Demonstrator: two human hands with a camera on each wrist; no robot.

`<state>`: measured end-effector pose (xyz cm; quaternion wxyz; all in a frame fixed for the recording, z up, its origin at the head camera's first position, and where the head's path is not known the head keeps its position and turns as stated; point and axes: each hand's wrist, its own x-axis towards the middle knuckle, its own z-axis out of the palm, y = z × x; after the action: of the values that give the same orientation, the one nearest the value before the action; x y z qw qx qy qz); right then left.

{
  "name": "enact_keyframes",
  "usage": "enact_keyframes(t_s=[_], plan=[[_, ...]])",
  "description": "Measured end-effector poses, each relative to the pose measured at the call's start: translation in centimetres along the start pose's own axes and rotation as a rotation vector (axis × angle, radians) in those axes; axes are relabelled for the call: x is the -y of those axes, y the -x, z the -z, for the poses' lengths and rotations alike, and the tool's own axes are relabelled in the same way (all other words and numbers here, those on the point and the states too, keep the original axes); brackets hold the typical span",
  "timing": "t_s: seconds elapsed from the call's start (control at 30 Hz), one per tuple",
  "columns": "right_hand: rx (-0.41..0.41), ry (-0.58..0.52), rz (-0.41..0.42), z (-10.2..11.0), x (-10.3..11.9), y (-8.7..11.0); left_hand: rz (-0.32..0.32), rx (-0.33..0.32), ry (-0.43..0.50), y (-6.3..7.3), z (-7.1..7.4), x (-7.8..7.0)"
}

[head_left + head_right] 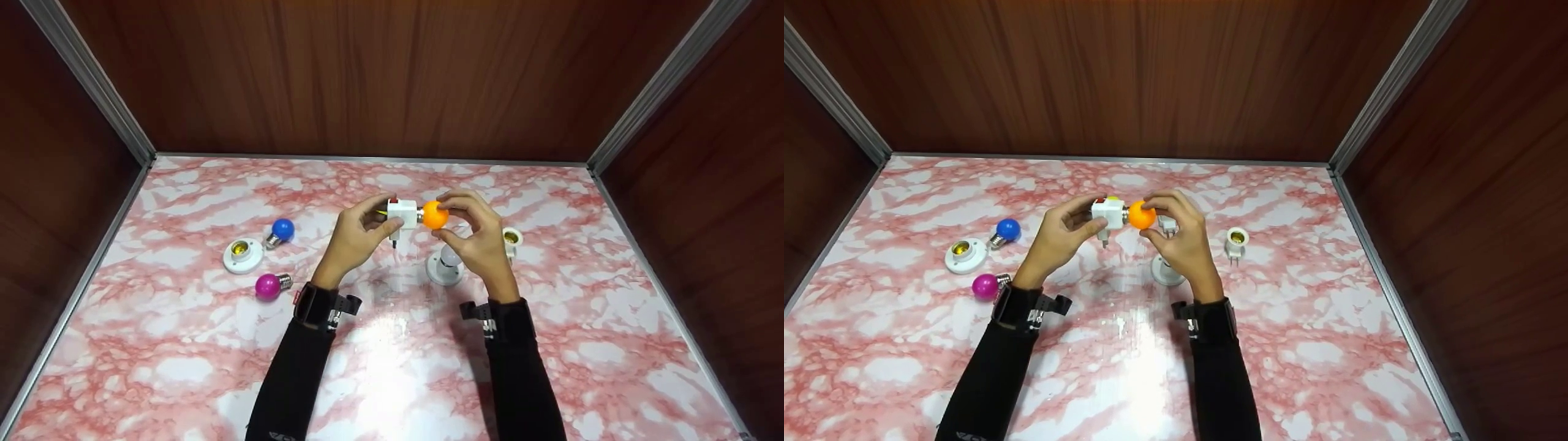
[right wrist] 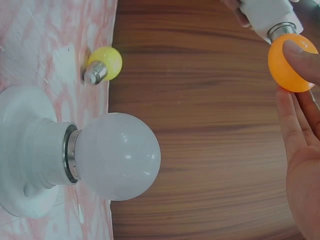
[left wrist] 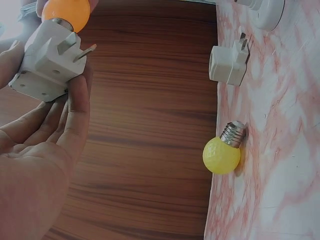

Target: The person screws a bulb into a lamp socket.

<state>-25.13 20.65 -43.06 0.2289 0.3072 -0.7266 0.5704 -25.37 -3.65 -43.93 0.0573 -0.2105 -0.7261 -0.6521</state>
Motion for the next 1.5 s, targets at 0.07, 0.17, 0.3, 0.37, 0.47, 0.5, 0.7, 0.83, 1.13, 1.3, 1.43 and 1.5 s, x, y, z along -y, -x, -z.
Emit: enact_keyframes(t_s=[0.07, 0.17, 0.3, 0.37, 0.47, 0.5, 0.7, 0.83, 1.13, 1.3, 1.43, 1.5], plan=[[0.003, -0.001, -0.001, -0.04, -0.02, 0.00, 0.001, 0.002, 0.005, 0.04, 0.00, -0.04], [0.007, -0.002, 0.000, -0.05, -0.06, -0.01, 0.000, 0.002, 0.006, 0.07, 0.00, -0.07], [0.016, 0.008, -0.012, -0.01, -0.06, 0.04, -0.007, 0.002, -0.002, 0.03, 0.04, 0.00], [0.020, 0.014, -0.021, 0.01, -0.10, 0.08, -0.012, 0.003, -0.005, -0.01, 0.07, 0.10], [0.026, 0.019, -0.035, -0.02, -0.14, 0.15, -0.021, 0.001, -0.005, -0.03, 0.15, 0.26], [0.027, 0.018, -0.041, -0.04, -0.14, 0.16, -0.023, 0.001, -0.005, -0.04, 0.17, 0.29], [0.032, 0.022, -0.099, -0.16, -0.11, 0.18, -0.033, -0.003, -0.002, -0.08, 0.21, 0.45], [0.044, 0.040, -0.121, -0.10, -0.01, 0.13, -0.031, -0.007, 0.000, -0.11, 0.21, 0.51], [0.068, 0.088, -0.076, -0.09, 0.39, 0.02, -0.001, -0.005, 0.023, 0.03, 0.32, 0.40], [0.063, 0.120, -0.016, -0.08, 0.33, 0.00, 0.021, 0.004, 0.039, 0.01, 0.37, 0.33], [0.065, 0.142, 0.028, 0.01, 0.12, 0.00, 0.029, 0.008, 0.047, -0.07, 0.36, 0.29], [0.068, 0.150, 0.035, 0.05, 0.04, 0.04, 0.029, 0.009, 0.042, -0.06, 0.37, 0.28]])
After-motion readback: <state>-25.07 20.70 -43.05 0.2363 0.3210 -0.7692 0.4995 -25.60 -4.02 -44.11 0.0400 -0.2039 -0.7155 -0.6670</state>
